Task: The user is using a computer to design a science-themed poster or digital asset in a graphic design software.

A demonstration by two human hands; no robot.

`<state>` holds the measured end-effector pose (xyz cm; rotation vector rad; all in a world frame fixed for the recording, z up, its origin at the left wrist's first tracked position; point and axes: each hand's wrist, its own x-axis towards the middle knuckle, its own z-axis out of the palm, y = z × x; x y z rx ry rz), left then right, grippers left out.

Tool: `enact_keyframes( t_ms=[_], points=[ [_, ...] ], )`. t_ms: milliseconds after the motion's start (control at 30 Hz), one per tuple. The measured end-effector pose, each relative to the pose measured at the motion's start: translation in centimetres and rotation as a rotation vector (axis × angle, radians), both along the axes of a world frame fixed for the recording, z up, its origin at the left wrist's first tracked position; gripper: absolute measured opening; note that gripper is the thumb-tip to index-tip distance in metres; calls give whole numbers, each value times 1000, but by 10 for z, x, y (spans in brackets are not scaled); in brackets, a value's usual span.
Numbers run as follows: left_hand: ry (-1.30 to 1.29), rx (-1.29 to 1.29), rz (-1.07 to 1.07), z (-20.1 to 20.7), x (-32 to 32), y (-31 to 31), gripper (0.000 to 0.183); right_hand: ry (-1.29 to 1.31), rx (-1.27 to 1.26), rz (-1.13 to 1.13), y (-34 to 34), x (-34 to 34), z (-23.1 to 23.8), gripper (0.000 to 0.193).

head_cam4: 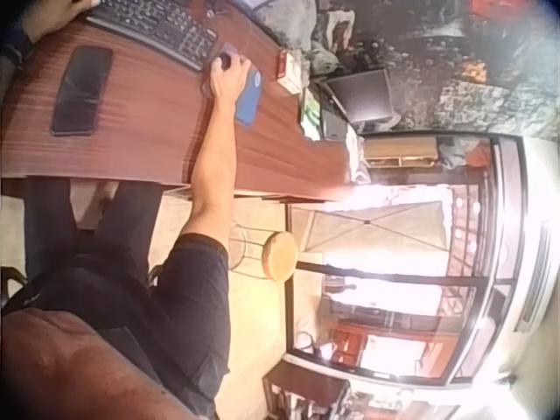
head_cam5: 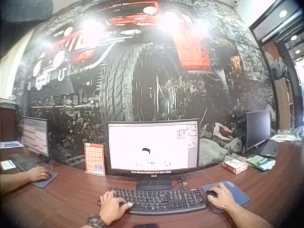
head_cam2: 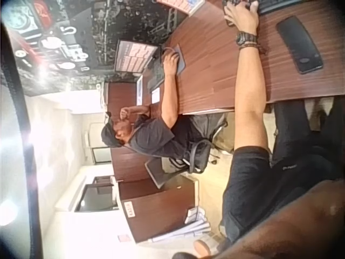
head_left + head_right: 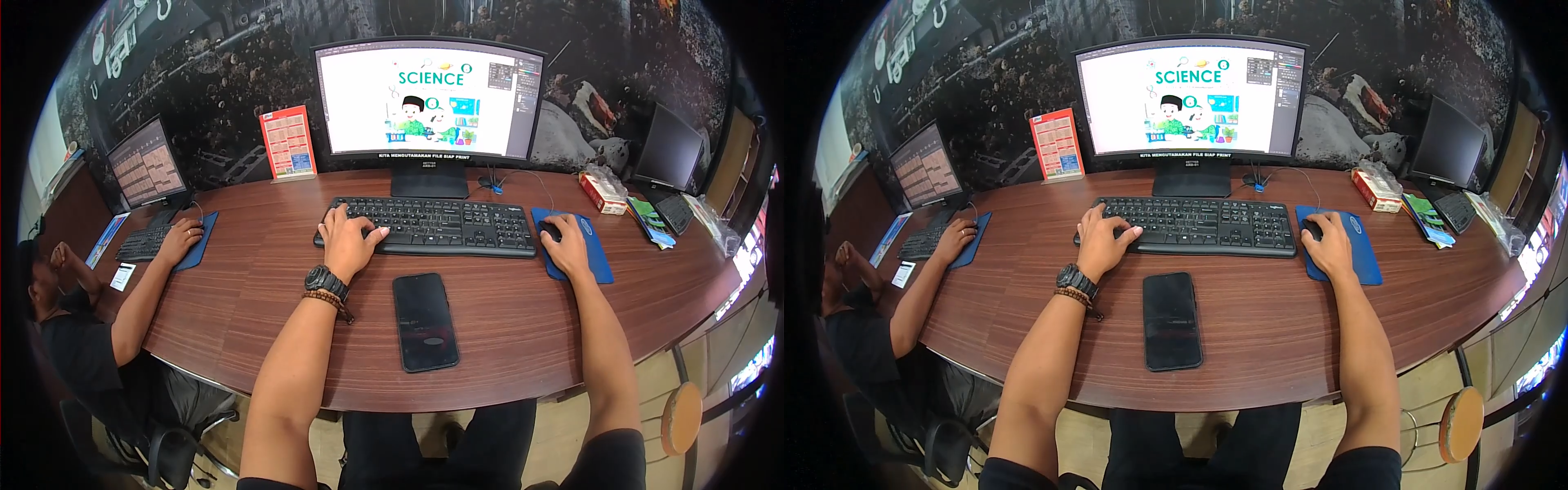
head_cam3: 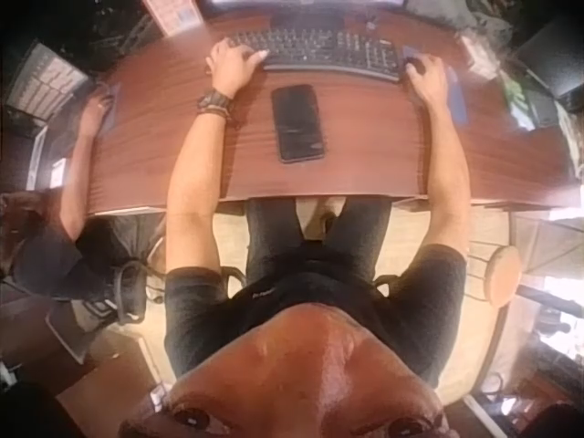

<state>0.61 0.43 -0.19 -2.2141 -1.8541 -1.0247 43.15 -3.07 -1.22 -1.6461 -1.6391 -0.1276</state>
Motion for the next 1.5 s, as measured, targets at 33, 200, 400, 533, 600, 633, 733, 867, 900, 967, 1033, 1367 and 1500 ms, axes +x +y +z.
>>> enact_keyframes(
  t_ms=[33,200,400,533,600,633,733,867,900,967,1033,1367,1500],
  points=[
    [0,-17,8,1,1,-1,34,-4,10,0,0,0,0,33],
    [-21,23,18,-4,-4,4,34,5,28,-5,2,3,-4,33],
    [-50,-94,122,-2,-1,0,45,14,50,8,1,5,-4,32],
    [-85,-104,107,-7,-6,4,48,12,57,39,2,5,-3,30],
    [-81,-101,118,-9,-6,4,50,9,62,52,2,5,-3,30],
    [-77,-98,128,-9,-5,3,51,8,67,64,2,5,-4,30],
    [-65,-119,136,-7,-4,3,51,4,69,59,1,4,-3,30],
    [-69,-103,117,-9,-5,5,45,0,75,72,1,5,-3,30],
    [-64,-104,113,-9,-5,5,44,1,74,72,2,5,-4,30],
    [-58,-105,111,-8,-5,4,43,2,74,73,2,4,-4,30],
    [-62,-96,97,-7,-2,3,36,8,49,52,0,2,-2,31],
    [-36,-84,-14,-3,1,3,32,-5,43,65,0,5,-3,32],
    [-38,-29,-8,-5,-2,2,43,2,33,61,1,5,-3,32]
  ],
)
